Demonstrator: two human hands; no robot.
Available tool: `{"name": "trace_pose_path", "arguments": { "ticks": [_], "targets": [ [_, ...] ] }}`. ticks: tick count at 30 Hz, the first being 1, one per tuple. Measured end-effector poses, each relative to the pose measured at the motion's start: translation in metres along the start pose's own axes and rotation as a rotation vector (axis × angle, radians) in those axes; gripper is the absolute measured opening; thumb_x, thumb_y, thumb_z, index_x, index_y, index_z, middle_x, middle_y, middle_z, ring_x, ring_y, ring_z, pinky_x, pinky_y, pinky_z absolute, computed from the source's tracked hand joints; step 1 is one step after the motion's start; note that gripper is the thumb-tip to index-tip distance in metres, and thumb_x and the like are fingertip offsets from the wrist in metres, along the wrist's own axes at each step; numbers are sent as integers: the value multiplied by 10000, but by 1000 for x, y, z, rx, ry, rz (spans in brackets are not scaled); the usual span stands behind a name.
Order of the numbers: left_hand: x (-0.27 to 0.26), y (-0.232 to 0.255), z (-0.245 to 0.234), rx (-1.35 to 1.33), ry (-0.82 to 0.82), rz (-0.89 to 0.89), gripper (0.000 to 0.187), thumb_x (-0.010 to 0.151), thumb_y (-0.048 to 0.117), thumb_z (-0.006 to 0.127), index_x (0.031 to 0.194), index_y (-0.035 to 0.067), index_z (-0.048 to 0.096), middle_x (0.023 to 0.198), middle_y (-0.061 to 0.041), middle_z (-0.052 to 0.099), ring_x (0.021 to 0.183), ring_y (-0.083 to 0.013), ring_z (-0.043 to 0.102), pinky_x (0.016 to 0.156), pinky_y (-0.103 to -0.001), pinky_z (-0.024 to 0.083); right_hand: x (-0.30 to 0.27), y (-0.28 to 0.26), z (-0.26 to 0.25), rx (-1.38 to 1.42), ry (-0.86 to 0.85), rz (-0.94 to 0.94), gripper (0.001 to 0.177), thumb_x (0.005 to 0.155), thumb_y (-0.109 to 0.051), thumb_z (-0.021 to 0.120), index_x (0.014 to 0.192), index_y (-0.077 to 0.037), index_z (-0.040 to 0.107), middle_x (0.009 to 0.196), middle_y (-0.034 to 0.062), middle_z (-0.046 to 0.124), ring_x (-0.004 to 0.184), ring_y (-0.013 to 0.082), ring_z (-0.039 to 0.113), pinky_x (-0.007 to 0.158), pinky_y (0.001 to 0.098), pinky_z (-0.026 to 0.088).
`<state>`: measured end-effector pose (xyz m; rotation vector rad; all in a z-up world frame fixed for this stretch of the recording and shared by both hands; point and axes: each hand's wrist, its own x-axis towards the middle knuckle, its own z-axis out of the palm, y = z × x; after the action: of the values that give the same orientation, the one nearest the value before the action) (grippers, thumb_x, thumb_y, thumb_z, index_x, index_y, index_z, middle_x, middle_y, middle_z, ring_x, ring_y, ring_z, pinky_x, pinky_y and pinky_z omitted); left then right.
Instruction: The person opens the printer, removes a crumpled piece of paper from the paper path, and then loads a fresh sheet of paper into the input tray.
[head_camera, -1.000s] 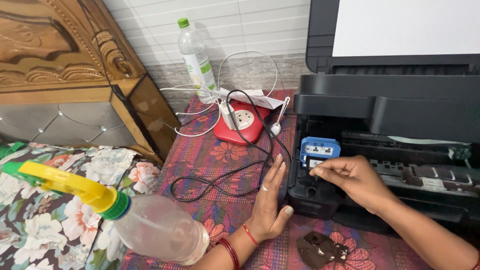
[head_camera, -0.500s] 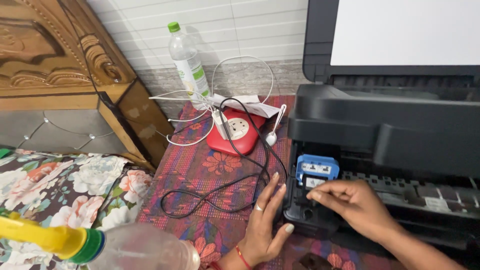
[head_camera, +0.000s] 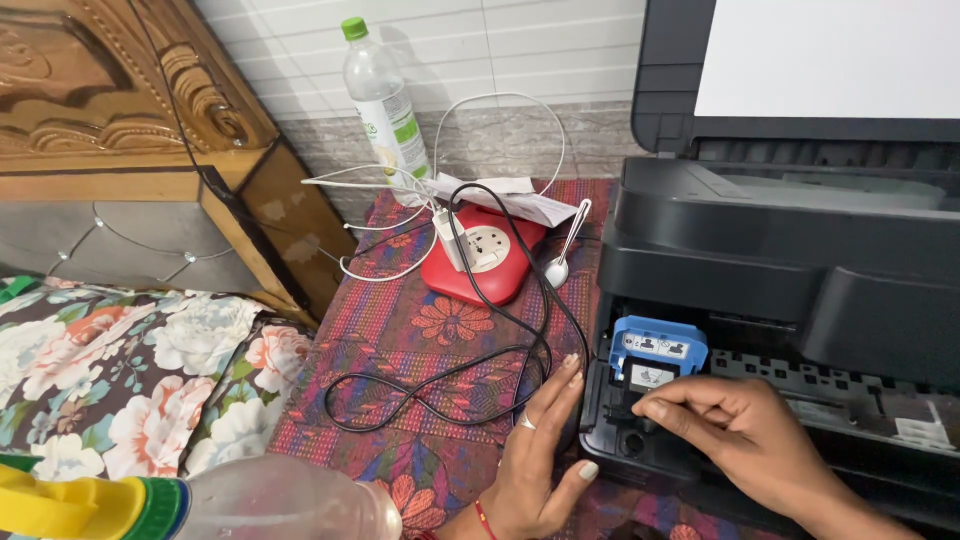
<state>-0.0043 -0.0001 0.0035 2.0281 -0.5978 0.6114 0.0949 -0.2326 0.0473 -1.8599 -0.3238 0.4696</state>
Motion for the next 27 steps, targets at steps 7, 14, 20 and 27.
{"name": "trace_pose_path", "arguments": {
  "ticks": [7,14,20,27],
  "targets": [
    [9,-1,-1,25,2,140,883,937,316,749,1597,-61,299,1646,-310,379,1568,-462,412,1318,-492,345,3,12,-2,35,-2,-146,254,870,-168,707,1015,1,829,930,94,877,843,130,785,782,286,605],
    [12,-8,-4,46,-55,166,976,929,332,735,1656,-29,194,1681,-263,302,1572,-393,338,1323,-434,292,6,13,-12,-83,50,-250,230,951,-176,677,1029,-2,804,984,81,829,905,120,749,848,282,576],
    [10,-9,-2,52,-52,248,1026,906,347,775,1660,30,156,1667,-224,261,1583,-362,291,1335,-407,274,4,-2,-13,-145,48,-354,206,989,-161,675,1100,-18,774,1053,89,792,965,127,724,904,275,554],
    [11,-9,1,73,-31,268,1049,878,315,818,1642,34,156,1698,-227,264,1567,-367,298,1316,-412,291,3,-3,-13,-120,51,-399,203,992,-166,682,1110,-24,766,1070,89,781,992,138,724,909,276,561]
  ]
}}
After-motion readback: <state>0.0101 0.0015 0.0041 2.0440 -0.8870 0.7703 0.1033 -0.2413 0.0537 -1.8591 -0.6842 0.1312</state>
